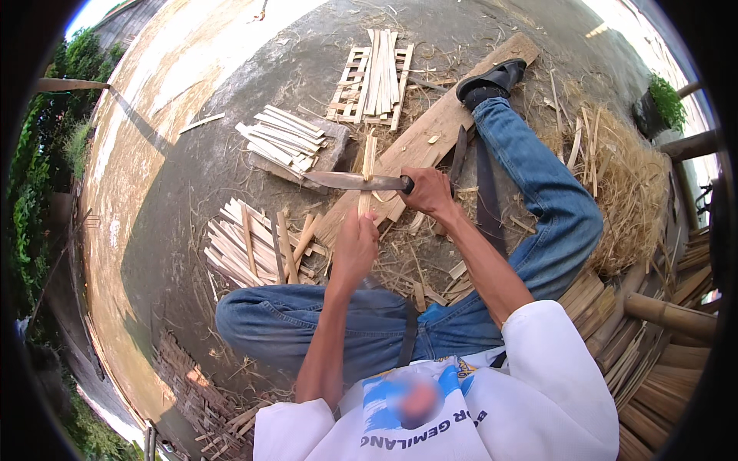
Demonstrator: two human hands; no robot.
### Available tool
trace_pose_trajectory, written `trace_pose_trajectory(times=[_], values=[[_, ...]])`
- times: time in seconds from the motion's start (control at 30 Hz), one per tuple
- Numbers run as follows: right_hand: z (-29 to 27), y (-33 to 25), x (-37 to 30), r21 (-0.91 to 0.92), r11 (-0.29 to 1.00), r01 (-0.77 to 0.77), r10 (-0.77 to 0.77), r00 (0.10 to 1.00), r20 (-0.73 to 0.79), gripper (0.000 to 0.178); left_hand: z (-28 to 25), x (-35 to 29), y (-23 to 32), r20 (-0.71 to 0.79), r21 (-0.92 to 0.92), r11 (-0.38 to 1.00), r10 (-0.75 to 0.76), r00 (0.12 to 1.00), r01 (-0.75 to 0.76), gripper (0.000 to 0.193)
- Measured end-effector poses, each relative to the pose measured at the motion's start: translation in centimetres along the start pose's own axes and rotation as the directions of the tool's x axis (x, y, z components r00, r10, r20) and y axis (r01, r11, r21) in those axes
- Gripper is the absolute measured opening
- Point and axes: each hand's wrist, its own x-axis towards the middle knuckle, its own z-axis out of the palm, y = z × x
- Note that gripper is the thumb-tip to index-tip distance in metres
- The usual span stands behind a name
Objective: The person sits on the ground and uses a machete to split bamboo strips into thinner pieces. They repeatedly position the strips on a wooden board, strike them with the machete, and separate the resulting slats.
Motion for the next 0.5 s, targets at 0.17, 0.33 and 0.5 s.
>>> trace_pose_trajectory(times=[0.17, 0.33, 0.5], values=[[0.0, 1.6, 0.4, -0.028, 0.998, -0.049, 0.051, 0.996, 0.071, 0.016, -0.1, -2.6, -0.2, 0.01, -0.08, 0.992, -0.098, 0.995, 0.099, 0.026], [1.1, 5.6, 1.2, -0.038, 0.962, -0.271, 0.273, 0.958, 0.09, 0.019, -0.3, -6.4, -0.9, 0.016, -0.131, 0.987, -0.091, 0.996, 0.092, 0.027], [-2.1, 5.0, 0.7, 0.035, 0.953, -0.3, 0.297, 0.952, 0.072, 0.02, -1.9, -7.8, -2.3, 0.057, -0.367, 0.909, -0.189, 0.98, 0.197, 0.026]])
